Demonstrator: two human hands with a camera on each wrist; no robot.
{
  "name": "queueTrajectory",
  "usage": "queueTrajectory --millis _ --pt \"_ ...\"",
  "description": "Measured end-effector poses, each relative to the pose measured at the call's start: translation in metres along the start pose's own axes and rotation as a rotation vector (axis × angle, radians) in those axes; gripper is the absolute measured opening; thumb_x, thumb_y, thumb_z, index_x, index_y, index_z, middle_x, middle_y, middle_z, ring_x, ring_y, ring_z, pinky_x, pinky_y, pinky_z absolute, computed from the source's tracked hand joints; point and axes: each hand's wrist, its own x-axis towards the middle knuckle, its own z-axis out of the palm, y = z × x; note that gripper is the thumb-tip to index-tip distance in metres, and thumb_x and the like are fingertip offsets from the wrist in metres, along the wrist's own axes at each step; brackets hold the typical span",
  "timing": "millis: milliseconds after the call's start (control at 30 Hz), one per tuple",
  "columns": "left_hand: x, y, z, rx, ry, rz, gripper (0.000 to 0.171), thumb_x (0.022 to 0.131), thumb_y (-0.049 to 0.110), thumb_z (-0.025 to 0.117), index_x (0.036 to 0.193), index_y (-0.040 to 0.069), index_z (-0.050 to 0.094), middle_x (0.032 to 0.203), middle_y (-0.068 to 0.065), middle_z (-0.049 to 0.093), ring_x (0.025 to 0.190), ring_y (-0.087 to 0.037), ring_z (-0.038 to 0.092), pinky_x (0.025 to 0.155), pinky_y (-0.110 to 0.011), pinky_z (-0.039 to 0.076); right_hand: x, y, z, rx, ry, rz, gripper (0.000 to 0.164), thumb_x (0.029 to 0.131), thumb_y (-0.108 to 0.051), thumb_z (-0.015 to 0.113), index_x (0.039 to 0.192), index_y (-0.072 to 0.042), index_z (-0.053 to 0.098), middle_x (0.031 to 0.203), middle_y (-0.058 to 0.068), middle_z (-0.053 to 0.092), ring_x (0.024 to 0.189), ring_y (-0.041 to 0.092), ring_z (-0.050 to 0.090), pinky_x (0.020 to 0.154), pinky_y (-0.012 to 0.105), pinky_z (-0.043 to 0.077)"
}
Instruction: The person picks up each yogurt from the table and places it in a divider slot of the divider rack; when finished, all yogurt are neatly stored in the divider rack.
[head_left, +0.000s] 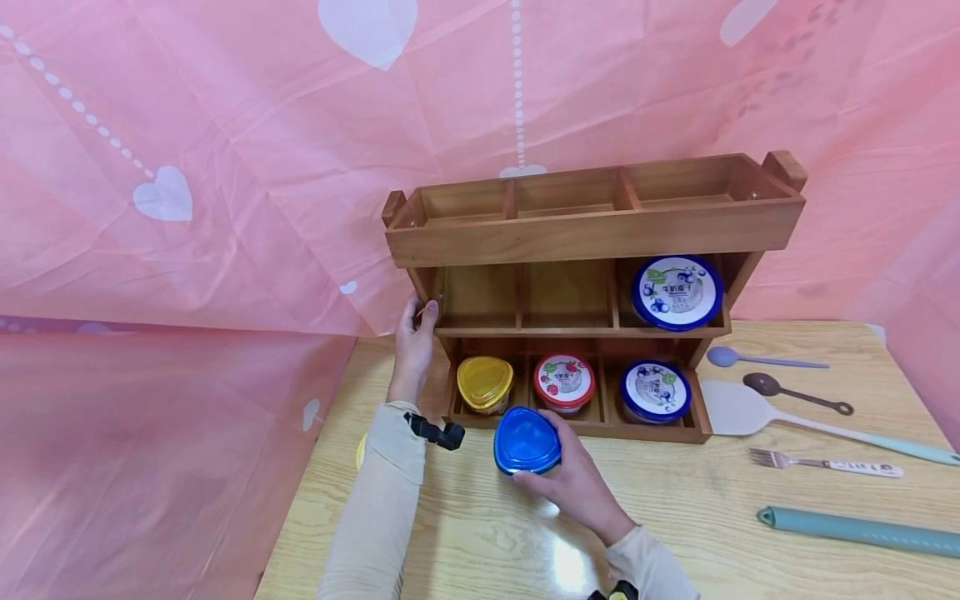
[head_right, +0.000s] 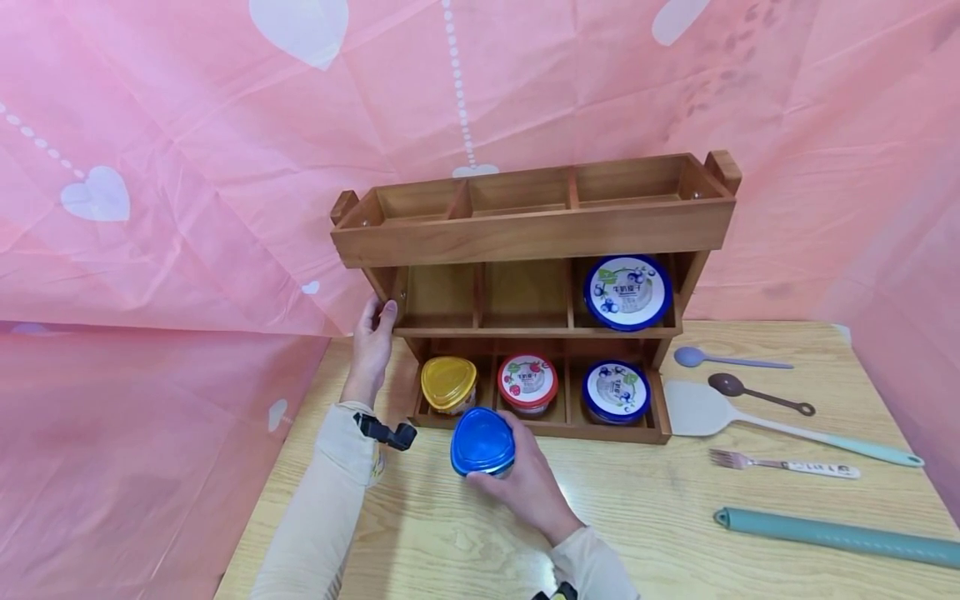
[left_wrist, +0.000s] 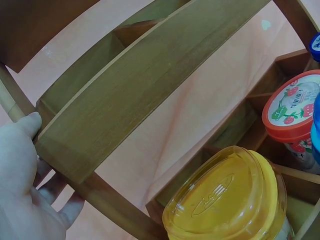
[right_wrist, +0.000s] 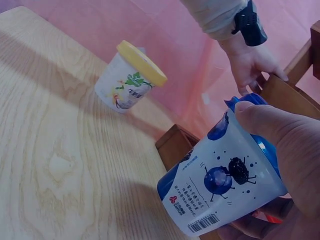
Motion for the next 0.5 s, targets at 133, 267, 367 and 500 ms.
queueTrajectory --millis 133,267,367,500 --pt "0.0 0.0 0.0 0.003 0.0 -0.004 0.047 0.103 0.03 0.051 0.147 0.016 0.044 0.145 -0.01 0.05 0.135 -0.022 0.045 0.117 -0.038 0.034 0.0 -0.001 -0.002 -0.004 0.004 -0.008 0.098 0.07 -0.033 0.09 0.149 -0.017 0.032 0.149 0.016 0.043 0.132 0.04 0.047 0.108 0.059 0.04" --pt "0.0 0.0 0.0 0.004 -0.004 -0.005 0.046 0.103 0.031 0.051 0.147 0.017 0.045 0.146 -0.009 0.049 0.135 -0.022 0.045 0.117 -0.037 0.034 -0.001 -0.002 -0.005 -0.01 0.0 -0.004 0.099 0.071 -0.035 0.089 0.149 -0.018 0.031 0.15 0.016 0.041 0.132 0.041 0.046 0.108 0.06 0.04" --pt "0.001 0.0 0.0 0.006 -0.007 -0.004 0.046 0.104 0.031 0.051 0.147 0.017 0.044 0.146 -0.008 0.049 0.135 -0.022 0.045 0.117 -0.037 0.035 -0.001 -0.005 -0.007 -0.016 0.003 -0.008 0.099 0.072 -0.035 0.088 0.15 -0.018 0.03 0.151 0.015 0.04 0.132 0.042 0.046 0.106 0.06 0.042" --pt "0.001 -0.001 -0.001 0.008 -0.009 -0.012 0.048 0.103 0.032 0.051 0.148 0.018 0.043 0.148 -0.007 0.048 0.136 -0.021 0.044 0.117 -0.037 0.034 -0.002 -0.011 -0.013 -0.021 0.023 -0.047 0.1 0.072 -0.034 0.088 0.151 -0.015 0.029 0.151 0.017 0.04 0.131 0.043 0.047 0.105 0.06 0.043"
